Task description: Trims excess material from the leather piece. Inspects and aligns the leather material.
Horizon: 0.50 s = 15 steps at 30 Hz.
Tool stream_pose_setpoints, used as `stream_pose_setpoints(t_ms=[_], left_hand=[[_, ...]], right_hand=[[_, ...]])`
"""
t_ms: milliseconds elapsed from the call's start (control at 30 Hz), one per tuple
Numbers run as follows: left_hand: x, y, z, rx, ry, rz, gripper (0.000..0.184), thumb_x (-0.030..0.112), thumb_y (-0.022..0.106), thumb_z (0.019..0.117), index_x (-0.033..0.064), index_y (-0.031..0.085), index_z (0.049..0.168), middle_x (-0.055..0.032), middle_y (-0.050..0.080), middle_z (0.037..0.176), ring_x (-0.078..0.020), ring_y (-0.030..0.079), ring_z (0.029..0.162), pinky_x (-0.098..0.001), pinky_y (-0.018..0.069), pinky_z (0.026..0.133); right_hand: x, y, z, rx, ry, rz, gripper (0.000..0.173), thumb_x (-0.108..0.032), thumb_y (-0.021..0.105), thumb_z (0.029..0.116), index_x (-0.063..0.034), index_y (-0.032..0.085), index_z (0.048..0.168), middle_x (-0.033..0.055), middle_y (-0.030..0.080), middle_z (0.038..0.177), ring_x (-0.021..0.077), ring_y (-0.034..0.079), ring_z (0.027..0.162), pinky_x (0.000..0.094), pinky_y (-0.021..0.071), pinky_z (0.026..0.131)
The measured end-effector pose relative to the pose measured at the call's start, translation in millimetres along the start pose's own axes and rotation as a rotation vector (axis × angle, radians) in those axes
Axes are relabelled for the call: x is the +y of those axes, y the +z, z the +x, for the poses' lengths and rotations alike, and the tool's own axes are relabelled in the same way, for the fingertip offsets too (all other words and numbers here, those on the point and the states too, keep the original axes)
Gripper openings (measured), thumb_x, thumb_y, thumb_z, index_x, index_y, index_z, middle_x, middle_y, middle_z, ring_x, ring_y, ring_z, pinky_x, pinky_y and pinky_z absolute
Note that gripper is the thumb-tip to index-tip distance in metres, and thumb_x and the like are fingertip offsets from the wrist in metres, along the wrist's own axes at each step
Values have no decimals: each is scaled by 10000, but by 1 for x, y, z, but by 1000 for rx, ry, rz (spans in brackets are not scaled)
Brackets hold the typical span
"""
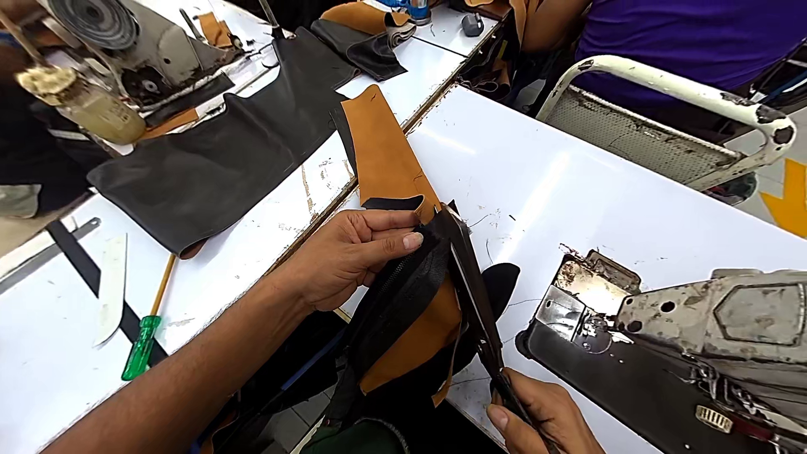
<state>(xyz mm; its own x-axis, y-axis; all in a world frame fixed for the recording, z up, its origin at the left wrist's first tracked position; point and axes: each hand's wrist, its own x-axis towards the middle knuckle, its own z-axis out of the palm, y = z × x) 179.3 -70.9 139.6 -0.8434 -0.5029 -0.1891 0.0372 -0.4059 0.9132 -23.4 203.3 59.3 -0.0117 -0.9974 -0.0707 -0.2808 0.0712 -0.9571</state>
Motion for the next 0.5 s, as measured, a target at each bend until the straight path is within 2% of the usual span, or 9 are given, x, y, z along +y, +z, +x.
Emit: stream_pose_setpoints(t_ms=[100, 500], left_hand=[[-1, 0, 0, -16, -1, -11, 269, 43, 599, 1023, 17, 678, 1278, -171, 743, 1035, -176, 745, 824, -306, 638, 712], [0, -3, 2, -17, -14, -17, 277, 48, 589, 1028, 24, 675, 1290, -170, 741, 1036, -178, 745, 828, -313, 640, 728]], right_hand=[[2, -2, -1, 2, -15, 1, 403, -430, 567, 1048, -82, 596, 848, 17, 534, 614, 96, 528, 494, 276, 431, 440], [1, -21, -1, -49, -12, 2, 399, -432, 567, 1048, -96, 602, 835, 5, 531, 585, 89, 527, 459, 274, 437, 410]])
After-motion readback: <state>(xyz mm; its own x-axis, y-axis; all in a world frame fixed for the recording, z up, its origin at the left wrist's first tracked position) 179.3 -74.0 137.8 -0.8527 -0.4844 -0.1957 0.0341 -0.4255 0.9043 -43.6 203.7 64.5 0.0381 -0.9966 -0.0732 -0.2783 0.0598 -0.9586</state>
